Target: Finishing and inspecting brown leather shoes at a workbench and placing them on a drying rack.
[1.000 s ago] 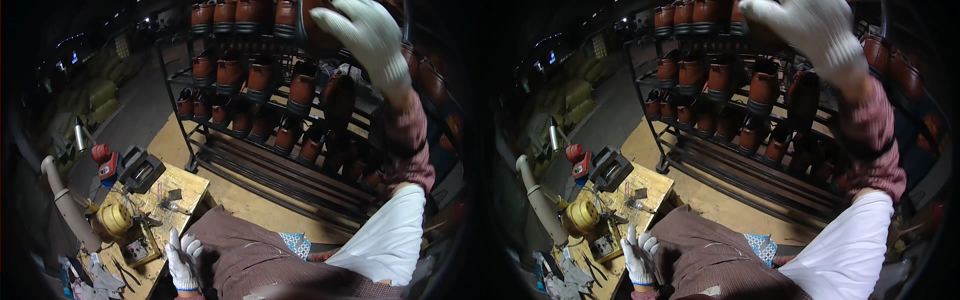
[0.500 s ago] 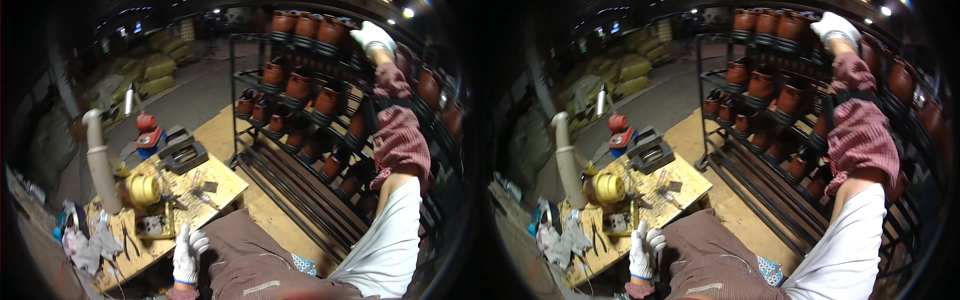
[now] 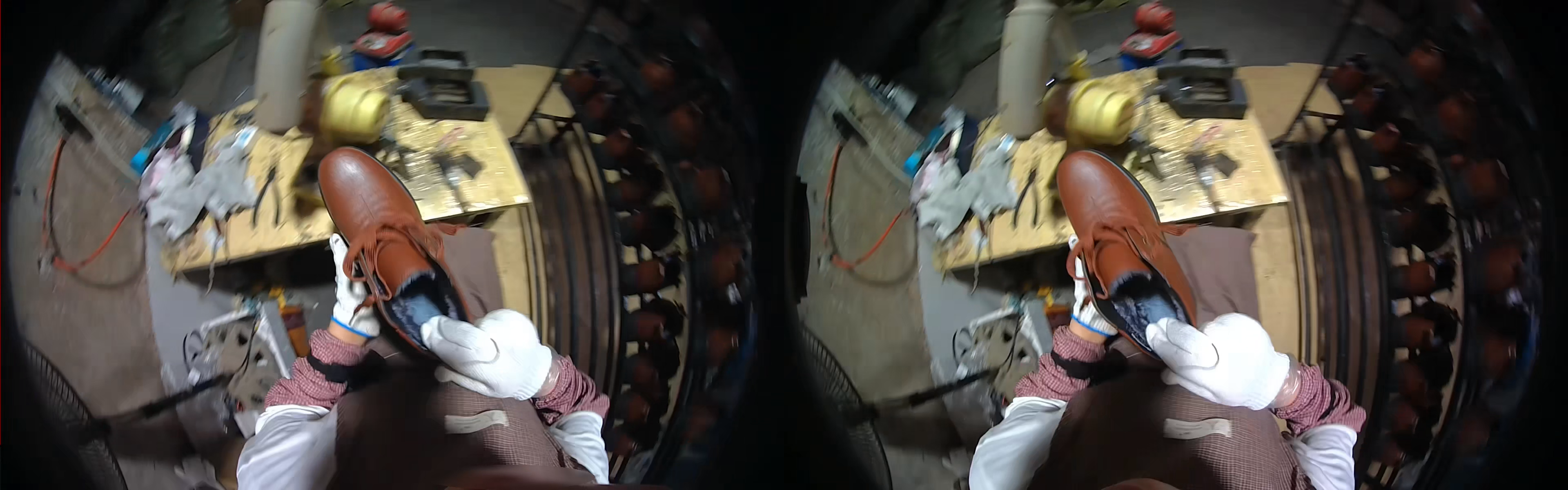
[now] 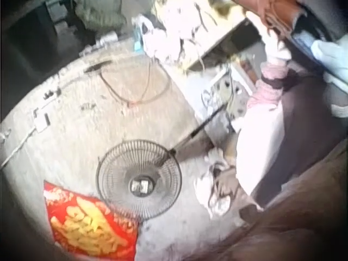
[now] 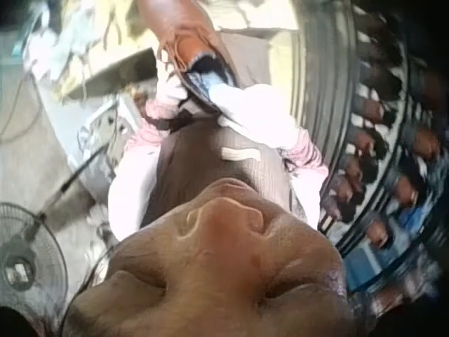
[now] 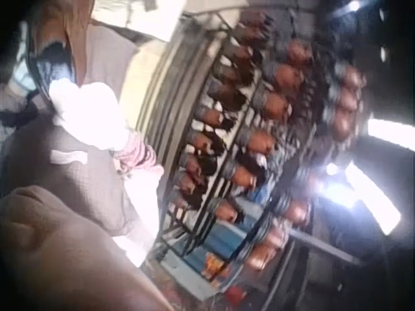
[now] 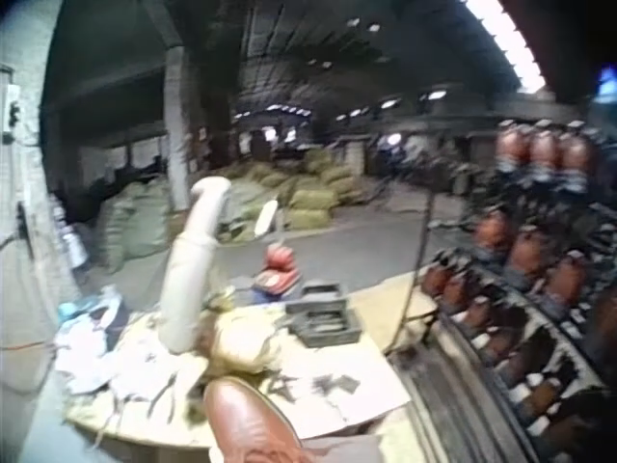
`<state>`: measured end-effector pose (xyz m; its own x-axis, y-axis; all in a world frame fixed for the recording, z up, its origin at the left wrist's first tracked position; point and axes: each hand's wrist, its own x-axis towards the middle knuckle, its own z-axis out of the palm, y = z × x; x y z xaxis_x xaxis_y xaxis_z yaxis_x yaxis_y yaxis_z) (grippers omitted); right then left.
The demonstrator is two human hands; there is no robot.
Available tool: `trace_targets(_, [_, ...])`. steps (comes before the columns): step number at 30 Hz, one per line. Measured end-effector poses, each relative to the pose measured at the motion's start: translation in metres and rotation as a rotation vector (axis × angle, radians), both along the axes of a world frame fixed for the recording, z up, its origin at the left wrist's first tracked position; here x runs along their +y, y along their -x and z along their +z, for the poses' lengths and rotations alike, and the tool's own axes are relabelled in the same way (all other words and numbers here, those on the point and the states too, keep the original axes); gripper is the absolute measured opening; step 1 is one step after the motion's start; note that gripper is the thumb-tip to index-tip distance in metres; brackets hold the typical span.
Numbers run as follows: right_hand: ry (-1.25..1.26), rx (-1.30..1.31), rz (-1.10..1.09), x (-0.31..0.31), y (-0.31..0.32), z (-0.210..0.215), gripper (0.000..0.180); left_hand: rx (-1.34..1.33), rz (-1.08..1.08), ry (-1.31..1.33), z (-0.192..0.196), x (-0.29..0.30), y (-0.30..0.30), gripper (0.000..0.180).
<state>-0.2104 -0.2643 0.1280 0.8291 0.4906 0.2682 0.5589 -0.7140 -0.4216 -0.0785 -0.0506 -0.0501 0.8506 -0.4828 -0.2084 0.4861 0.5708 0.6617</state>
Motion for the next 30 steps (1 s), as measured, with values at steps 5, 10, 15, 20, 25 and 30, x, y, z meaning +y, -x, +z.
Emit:
trace_targets(5, [-0.291,-0.028,-0.151,-0.013,-0.025,-0.031,0.047,0.218,-0.070,-0.286,-0.021,0.085,-0.029,0.062])
trace_targets(10, [-0.272,-0.025,-0.358,-0.018,-0.031,-0.048,0.045,0.021,-0.199,0.193,-0.054,0.099,-0.097,0.072])
trace_targets(15, [-0.253,0.078,-0.424,-0.012,-0.013,-0.057,0.042,-0.200,-0.002,0.685,-0.159,0.113,-0.153,0.092])
trace_targets(20, [-0.323,0.205,-0.524,-0.021,0.000,-0.074,0.038,-0.102,0.020,0.772,-0.089,0.094,-0.149,0.091])
trace_targets(25, [-0.322,0.189,-0.553,-0.026,-0.011,-0.081,0.038,0.003,0.096,0.839,-0.014,0.101,-0.071,0.091])
trace_targets(30, [-0.313,0.203,-0.517,-0.020,-0.030,-0.078,0.037,0.014,0.206,-0.003,0.052,0.064,-0.058,0.112])
